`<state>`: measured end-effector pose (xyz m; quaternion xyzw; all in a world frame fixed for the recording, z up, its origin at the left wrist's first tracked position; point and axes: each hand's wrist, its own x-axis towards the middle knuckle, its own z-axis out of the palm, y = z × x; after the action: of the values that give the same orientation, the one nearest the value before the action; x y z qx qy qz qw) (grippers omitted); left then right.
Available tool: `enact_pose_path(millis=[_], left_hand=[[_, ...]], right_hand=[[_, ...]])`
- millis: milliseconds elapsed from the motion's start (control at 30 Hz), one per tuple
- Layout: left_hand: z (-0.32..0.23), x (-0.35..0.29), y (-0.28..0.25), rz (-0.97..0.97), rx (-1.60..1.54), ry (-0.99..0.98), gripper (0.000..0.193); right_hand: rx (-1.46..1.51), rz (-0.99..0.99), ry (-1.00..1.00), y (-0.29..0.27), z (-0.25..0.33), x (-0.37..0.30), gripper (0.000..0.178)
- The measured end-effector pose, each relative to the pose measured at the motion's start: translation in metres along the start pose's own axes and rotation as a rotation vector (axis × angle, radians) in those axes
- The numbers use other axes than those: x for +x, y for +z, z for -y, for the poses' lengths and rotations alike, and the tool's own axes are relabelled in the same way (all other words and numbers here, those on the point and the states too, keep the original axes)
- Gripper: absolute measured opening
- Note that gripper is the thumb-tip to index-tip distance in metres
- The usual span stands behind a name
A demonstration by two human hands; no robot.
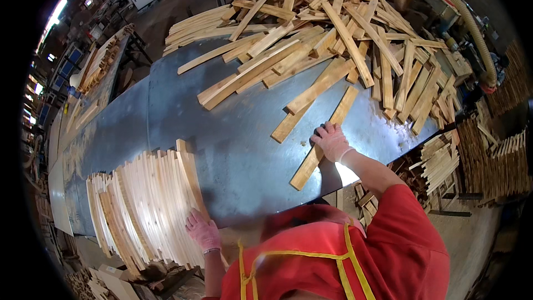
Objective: The person repeatedly picks up thin wooden planks from a large pile on a metal table and stacks them neatly on the left side. The person handles the planks one at a time, aligning them into a growing stack throughout the clip.
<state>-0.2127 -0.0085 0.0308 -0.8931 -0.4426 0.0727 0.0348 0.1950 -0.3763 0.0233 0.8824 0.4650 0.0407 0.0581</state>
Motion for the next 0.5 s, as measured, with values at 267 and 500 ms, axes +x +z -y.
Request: enact_pose_path(millis=[267,500], left_hand=[[-0.111,0.044,-0.005,-0.047,-0.151,0.268,0.086],[-0.256,-0.004,-0.035,0.181,-0.286,0.611,0.085]], right_hand=[[0.45,-0.081,-0.195,-0.033,-0.005,0.08,0.063],[-0.036,0.09,-0.028,0.016,-0.164,0.173,0.059]])
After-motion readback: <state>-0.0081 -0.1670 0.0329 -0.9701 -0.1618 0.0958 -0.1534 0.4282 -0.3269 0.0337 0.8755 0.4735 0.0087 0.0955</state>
